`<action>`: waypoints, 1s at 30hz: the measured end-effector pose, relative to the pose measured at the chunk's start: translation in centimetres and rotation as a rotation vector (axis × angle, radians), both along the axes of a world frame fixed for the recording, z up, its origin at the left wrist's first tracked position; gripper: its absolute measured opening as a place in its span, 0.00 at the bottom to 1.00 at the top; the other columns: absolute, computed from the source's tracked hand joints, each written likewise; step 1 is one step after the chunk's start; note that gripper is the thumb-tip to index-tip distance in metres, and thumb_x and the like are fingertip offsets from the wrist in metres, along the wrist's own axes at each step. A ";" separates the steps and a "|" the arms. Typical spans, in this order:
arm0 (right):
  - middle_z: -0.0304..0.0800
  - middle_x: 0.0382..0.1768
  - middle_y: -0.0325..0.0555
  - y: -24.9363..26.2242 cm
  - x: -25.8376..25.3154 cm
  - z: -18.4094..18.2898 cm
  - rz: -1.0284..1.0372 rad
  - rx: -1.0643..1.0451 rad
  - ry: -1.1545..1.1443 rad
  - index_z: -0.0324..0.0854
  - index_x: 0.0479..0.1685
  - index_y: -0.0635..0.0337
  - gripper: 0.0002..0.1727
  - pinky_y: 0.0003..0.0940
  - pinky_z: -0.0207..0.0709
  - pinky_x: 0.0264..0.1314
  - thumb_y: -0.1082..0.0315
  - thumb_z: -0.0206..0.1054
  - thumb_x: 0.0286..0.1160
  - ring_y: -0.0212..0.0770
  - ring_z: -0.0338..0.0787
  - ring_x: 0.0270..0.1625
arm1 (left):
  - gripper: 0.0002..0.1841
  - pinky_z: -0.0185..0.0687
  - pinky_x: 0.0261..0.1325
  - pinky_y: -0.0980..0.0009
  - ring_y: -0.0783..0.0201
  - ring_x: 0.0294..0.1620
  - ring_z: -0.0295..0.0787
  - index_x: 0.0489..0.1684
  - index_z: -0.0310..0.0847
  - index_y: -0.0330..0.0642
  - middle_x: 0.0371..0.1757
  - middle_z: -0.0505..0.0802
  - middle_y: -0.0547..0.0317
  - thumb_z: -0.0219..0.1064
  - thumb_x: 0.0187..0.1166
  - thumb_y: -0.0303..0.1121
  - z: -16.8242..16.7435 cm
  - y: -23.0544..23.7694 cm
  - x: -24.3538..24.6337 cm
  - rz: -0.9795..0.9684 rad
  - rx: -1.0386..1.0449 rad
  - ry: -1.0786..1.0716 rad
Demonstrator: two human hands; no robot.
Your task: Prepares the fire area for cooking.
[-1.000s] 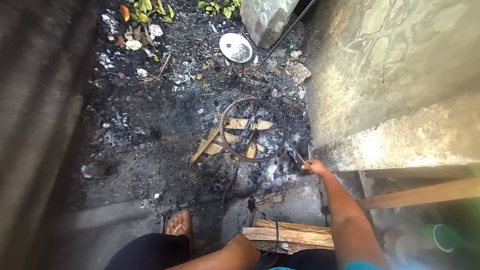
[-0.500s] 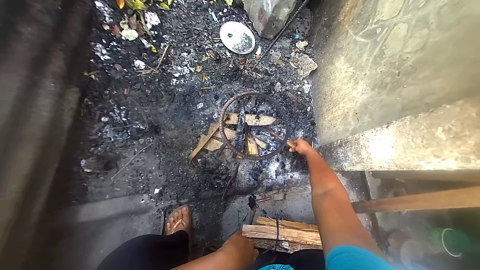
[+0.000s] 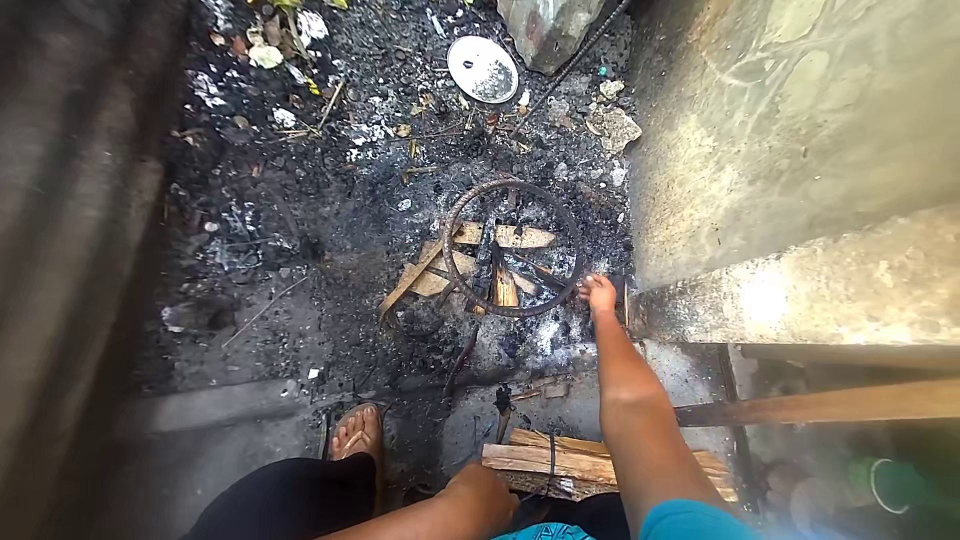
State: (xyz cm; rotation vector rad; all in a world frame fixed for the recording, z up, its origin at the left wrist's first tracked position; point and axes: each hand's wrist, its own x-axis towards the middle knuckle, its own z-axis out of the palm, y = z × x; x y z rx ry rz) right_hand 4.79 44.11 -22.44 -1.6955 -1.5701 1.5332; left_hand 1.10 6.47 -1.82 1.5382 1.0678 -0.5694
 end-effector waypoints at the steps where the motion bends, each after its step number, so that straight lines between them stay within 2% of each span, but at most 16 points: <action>1: 0.87 0.55 0.61 -1.5 0.7 -0.2 -0.156 0.004 0.028 0.74 0.74 0.67 0.20 0.44 0.87 0.48 0.63 0.54 0.94 0.49 0.91 0.42 | 0.19 0.77 0.65 0.35 0.33 0.69 0.83 0.77 0.74 0.40 0.72 0.84 0.36 0.47 0.92 0.29 0.0 -0.2 -0.2 0.021 0.010 -0.005; 4: 0.77 0.32 0.47 -7.7 1.3 -1.0 -0.556 -0.068 0.151 0.72 0.64 0.67 0.20 0.33 0.80 0.28 0.56 0.48 0.97 0.37 0.79 0.23 | 0.19 0.76 0.66 0.35 0.32 0.69 0.83 0.76 0.74 0.39 0.72 0.84 0.35 0.47 0.93 0.29 0.0 -0.6 -0.5 0.052 0.026 -0.015; 6: 0.73 0.26 0.41 -12.7 0.3 -1.7 -0.641 -0.139 0.242 0.71 0.57 0.65 0.19 0.31 0.78 0.23 0.55 0.48 0.96 0.34 0.76 0.18 | 0.19 0.77 0.65 0.35 0.33 0.69 0.83 0.76 0.74 0.39 0.71 0.85 0.35 0.46 0.93 0.30 0.2 -0.6 -0.5 0.035 0.025 -0.010; 7: 0.74 0.24 0.41 -14.9 -0.8 -1.8 -0.611 -0.157 0.259 0.73 0.53 0.65 0.18 0.30 0.78 0.22 0.57 0.50 0.95 0.33 0.76 0.17 | 0.19 0.77 0.65 0.36 0.33 0.69 0.83 0.75 0.74 0.38 0.71 0.85 0.35 0.46 0.93 0.29 0.3 -0.5 -0.6 0.026 0.034 -0.006; 9: 0.79 0.23 0.45 -17.9 -3.3 -1.8 -0.470 -0.179 0.260 0.77 0.56 0.70 0.15 0.29 0.78 0.19 0.63 0.56 0.93 0.34 0.78 0.16 | 0.19 0.77 0.64 0.36 0.33 0.68 0.83 0.75 0.74 0.37 0.70 0.85 0.35 0.47 0.92 0.27 0.6 -0.7 -0.9 0.011 0.054 0.001; 12: 0.81 0.27 0.49 -18.4 -6.3 -1.6 -0.229 -0.172 0.167 0.78 0.58 0.72 0.13 0.29 0.77 0.21 0.68 0.58 0.91 0.35 0.78 0.17 | 0.19 0.76 0.65 0.36 0.33 0.69 0.83 0.76 0.73 0.37 0.71 0.84 0.34 0.46 0.91 0.25 0.9 -1.3 -1.3 0.023 0.063 0.003; 13: 0.82 0.27 0.50 -17.8 -7.0 -1.6 -0.162 -0.156 0.118 0.79 0.56 0.71 0.12 0.29 0.77 0.21 0.68 0.59 0.91 0.35 0.78 0.17 | 0.19 0.75 0.66 0.36 0.33 0.69 0.82 0.76 0.73 0.37 0.72 0.83 0.34 0.46 0.92 0.26 0.9 -1.6 -1.3 0.032 0.062 0.004; 16: 0.83 0.26 0.51 -16.0 -8.5 -2.0 0.003 -0.076 -0.051 0.85 0.54 0.68 0.19 0.32 0.76 0.21 0.57 0.68 0.86 0.36 0.76 0.16 | 0.19 0.75 0.66 0.36 0.33 0.70 0.82 0.76 0.74 0.38 0.72 0.83 0.35 0.45 0.92 0.27 1.1 -2.0 -1.6 0.057 0.064 0.007; 17: 0.84 0.28 0.52 -15.7 -8.7 -2.3 0.059 -0.039 -0.116 0.86 0.53 0.68 0.21 0.33 0.78 0.24 0.54 0.70 0.83 0.38 0.78 0.18 | 0.19 0.75 0.65 0.36 0.34 0.69 0.82 0.75 0.74 0.38 0.71 0.84 0.35 0.45 0.92 0.27 1.2 -2.1 -1.7 0.062 0.068 0.005; 18: 0.87 0.34 0.54 -15.5 -8.9 -2.5 0.117 -0.001 -0.182 0.86 0.53 0.68 0.23 0.37 0.81 0.31 0.52 0.72 0.81 0.40 0.81 0.24 | 0.19 0.75 0.66 0.37 0.34 0.69 0.82 0.75 0.74 0.37 0.71 0.84 0.36 0.45 0.93 0.27 1.2 -2.2 -1.7 0.063 0.066 0.003; 20: 0.91 0.49 0.65 -15.1 -9.2 -2.1 0.205 0.034 -0.263 0.87 0.52 0.71 0.25 0.54 0.81 0.61 0.53 0.75 0.77 0.55 0.90 0.50 | 0.19 0.74 0.67 0.37 0.35 0.71 0.81 0.76 0.74 0.38 0.72 0.83 0.36 0.45 0.93 0.28 1.2 -2.1 -1.7 0.063 0.050 0.010; 21: 0.91 0.52 0.67 -15.1 -9.3 -1.9 0.218 0.042 -0.271 0.87 0.51 0.73 0.25 0.58 0.78 0.67 0.54 0.76 0.76 0.59 0.89 0.57 | 0.19 0.74 0.68 0.37 0.34 0.72 0.81 0.76 0.73 0.38 0.73 0.83 0.36 0.45 0.93 0.28 1.2 -2.1 -1.6 0.062 0.044 0.013; 24: 0.90 0.43 0.65 -15.3 -9.0 -1.7 0.152 0.086 -0.237 0.86 0.44 0.73 0.22 0.56 0.79 0.59 0.56 0.77 0.76 0.57 0.88 0.48 | 0.19 0.74 0.67 0.36 0.34 0.71 0.81 0.76 0.73 0.38 0.73 0.83 0.36 0.45 0.93 0.28 1.2 -2.0 -1.6 0.055 0.042 0.017; 25: 0.91 0.44 0.65 -15.6 -8.8 -1.6 0.124 0.098 -0.236 0.87 0.44 0.72 0.21 0.56 0.79 0.60 0.57 0.76 0.77 0.57 0.88 0.49 | 0.19 0.74 0.67 0.36 0.34 0.71 0.81 0.77 0.73 0.38 0.73 0.83 0.37 0.45 0.92 0.27 1.2 -2.0 -1.6 0.051 0.041 0.017; 27: 0.92 0.49 0.67 -16.3 -8.8 -1.4 0.060 0.101 -0.252 0.88 0.46 0.72 0.21 0.59 0.78 0.67 0.57 0.75 0.78 0.60 0.89 0.57 | 0.19 0.75 0.66 0.37 0.35 0.71 0.81 0.77 0.73 0.38 0.73 0.83 0.37 0.45 0.92 0.27 1.2 -1.9 -1.5 0.037 0.042 0.017; 30: 0.90 0.58 0.68 -17.5 -9.4 -0.8 -0.012 0.035 -0.283 0.86 0.56 0.71 0.24 0.61 0.75 0.73 0.54 0.71 0.82 0.62 0.87 0.67 | 0.20 0.75 0.68 0.37 0.35 0.71 0.81 0.77 0.73 0.39 0.73 0.83 0.37 0.45 0.92 0.26 1.2 -1.7 -1.4 0.040 0.045 0.014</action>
